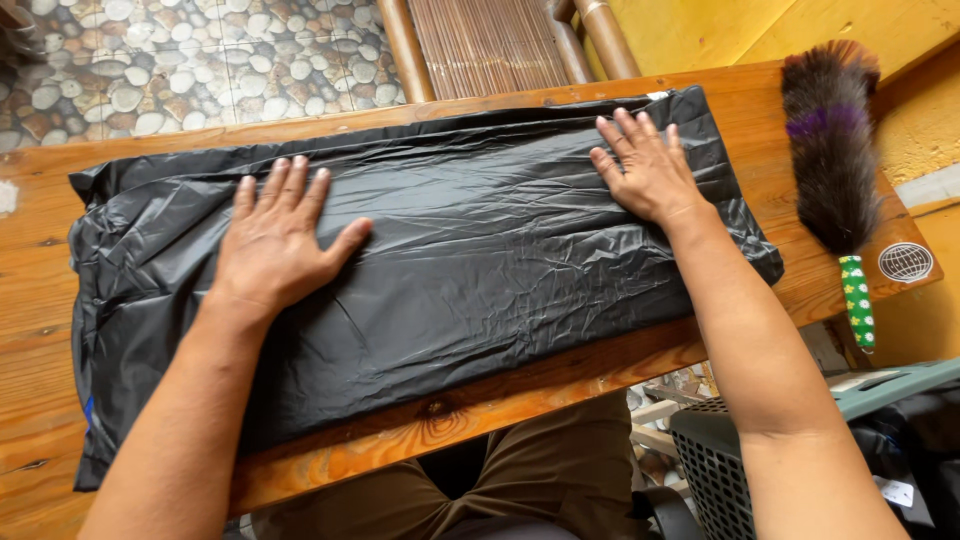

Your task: The person uses a brush to sweep a large black plastic sheet on a wooden table. They then fold the sheet in half lengthwise and continue to fold it into a smaller, compact rectangular bundle by hand.

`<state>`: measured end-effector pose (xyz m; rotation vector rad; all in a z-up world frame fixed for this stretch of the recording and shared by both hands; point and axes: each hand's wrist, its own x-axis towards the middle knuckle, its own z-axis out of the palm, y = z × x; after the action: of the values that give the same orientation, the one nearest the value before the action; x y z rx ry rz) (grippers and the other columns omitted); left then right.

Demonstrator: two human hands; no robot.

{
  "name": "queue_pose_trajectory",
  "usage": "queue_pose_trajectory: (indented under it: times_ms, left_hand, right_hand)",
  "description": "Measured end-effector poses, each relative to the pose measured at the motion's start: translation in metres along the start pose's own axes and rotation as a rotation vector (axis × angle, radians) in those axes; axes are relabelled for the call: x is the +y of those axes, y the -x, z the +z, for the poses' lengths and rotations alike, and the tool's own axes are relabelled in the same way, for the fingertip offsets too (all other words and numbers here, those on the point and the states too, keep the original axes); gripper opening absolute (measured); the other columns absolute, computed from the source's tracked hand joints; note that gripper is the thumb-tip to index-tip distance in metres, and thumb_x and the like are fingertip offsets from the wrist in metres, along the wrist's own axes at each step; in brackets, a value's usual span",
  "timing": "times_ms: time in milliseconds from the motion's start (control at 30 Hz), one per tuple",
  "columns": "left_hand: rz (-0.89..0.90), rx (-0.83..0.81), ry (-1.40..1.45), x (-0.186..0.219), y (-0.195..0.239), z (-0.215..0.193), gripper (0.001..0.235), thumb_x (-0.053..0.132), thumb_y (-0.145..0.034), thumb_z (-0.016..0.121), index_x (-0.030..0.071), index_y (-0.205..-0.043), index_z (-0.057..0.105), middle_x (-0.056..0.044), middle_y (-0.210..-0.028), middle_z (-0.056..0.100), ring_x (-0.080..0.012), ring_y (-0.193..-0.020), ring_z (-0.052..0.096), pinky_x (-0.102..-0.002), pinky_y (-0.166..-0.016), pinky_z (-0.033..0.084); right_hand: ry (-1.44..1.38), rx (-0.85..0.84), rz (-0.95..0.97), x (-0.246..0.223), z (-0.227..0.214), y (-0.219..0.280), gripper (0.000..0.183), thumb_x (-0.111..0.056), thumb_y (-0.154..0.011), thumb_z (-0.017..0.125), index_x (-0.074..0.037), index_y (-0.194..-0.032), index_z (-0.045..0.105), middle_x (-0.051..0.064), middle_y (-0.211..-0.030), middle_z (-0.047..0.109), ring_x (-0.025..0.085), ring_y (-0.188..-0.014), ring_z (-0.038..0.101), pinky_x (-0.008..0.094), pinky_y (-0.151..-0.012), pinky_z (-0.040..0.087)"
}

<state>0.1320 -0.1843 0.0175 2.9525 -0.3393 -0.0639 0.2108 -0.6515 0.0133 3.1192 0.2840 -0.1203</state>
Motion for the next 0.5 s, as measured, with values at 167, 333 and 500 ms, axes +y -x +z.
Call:
queue_pose_trajectory:
  times_ms: [167, 333, 500]
  left_hand:
    - [-0.149, -0.153, -0.100, -0.045, 0.005, -0.008, 0.093, 0.081, -0.095, 0.004, 0.021, -0.165, 0.016, -0.005, -0.174, 0.011, -0.0220, -0.160, 0.005, -0.049, -0.126, -0.006]
    - [-0.283, -0.139, -0.131, -0.092, 0.026, -0.009, 0.096, 0.084, -0.093, 0.009, 0.022, -0.165, 0.018, -0.004, -0.174, 0.012, -0.0202, -0.160, 0.007, -0.052, -0.126, -0.004]
    - [-0.271, -0.025, -0.057, -0.101, 0.032, 0.004, 0.096, 0.081, -0.094, 0.020, 0.016, -0.165, 0.026, -0.007, -0.174, 0.019, -0.0244, -0.160, 0.010, -0.054, -0.126, -0.003]
  right_hand:
    - [-0.135, -0.071, 0.157, 0.010, -0.007, 0.005, 0.070, -0.062, -0.102, 0.018, -0.033, -0.165, 0.019, 0.000, -0.175, 0.014, 0.026, -0.161, 0.007, 0.054, -0.127, -0.004]
    - [-0.238, -0.081, 0.180, 0.007, -0.013, 0.009, 0.072, -0.060, -0.102, 0.016, -0.028, -0.166, 0.016, -0.001, -0.175, 0.010, 0.023, -0.161, 0.002, 0.049, -0.127, -0.004]
    - [-0.261, -0.118, 0.209, -0.013, -0.031, 0.003, 0.070, -0.055, -0.104, 0.023, -0.024, -0.166, 0.020, -0.001, -0.175, 0.014, 0.021, -0.161, 0.006, 0.047, -0.128, 0.001]
